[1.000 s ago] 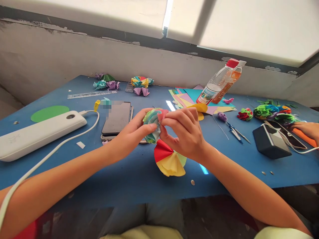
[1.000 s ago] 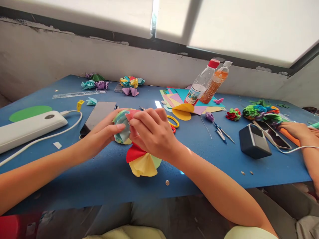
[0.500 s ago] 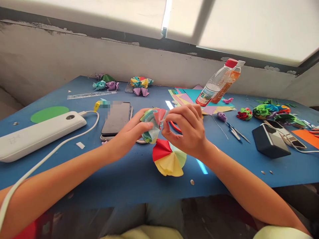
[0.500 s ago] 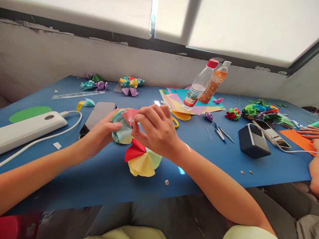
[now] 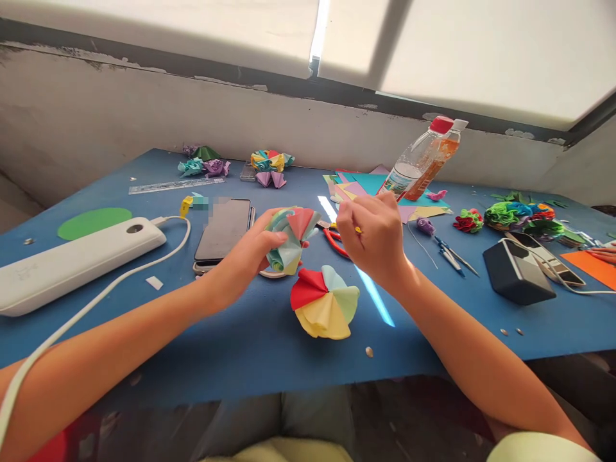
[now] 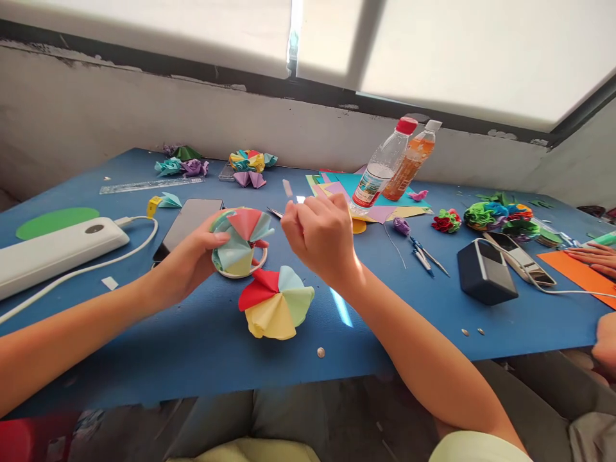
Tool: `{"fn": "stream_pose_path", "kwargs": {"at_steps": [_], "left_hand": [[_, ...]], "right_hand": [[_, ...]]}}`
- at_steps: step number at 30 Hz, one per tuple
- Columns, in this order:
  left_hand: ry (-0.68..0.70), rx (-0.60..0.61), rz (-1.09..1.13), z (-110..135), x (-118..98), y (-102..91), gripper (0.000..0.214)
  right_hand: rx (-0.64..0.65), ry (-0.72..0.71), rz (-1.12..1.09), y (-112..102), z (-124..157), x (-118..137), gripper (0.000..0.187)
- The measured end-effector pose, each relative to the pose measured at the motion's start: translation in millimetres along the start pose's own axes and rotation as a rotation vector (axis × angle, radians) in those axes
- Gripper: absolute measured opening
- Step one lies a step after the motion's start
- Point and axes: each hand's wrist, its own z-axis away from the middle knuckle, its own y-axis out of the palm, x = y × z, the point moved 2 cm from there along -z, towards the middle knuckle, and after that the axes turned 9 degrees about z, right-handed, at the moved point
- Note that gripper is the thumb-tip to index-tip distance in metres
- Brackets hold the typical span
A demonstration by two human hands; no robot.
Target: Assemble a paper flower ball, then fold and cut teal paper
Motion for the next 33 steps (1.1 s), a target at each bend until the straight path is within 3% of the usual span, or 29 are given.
{"fn": "stream_pose_path", "kwargs": {"at_steps": [3,8,12,16,25,29,33], "left_hand": [[-0.024,-0.035,0.005,-1.4,-2.0,1.0,0.035],[-0.069,-0.065,0.035,-3.2,-4.6,4.2,0.041],[-0.118,0.012,0.020,-4.3,-2.2,2.7,0.044],[-0.150,0.010,0.008,-3.9,0.3,-0.9,0.043],[-0.072,-0.087,0.074,-2.0,-1.3,2.8,0.048],[0.068,-0.006,0.098,1.1,-2.6,2.6,0.048],[0.183,0.016,-0.077,5.4,-6.2,4.5,0.047]], "right_hand": [[0.100,0.036,-0.056,4.9,1.2,-1.2,0.040],[0.197,0.081,-0.355,0.6,2.2,12.0,0.008],[0.380,0.132,-0.660,-0.5,3.5,21.5,0.018],[0.466,0.231,-0.845,5.2,7.0,21.5,0.018],[0.418,0.303,-0.925,10.0,8.7,19.5,0.017],[0.337,0.385,-0.889,12.7,8.5,16.1,0.018],[0.262,0.454,-0.844,15.5,9.2,12.9,0.019]]}}
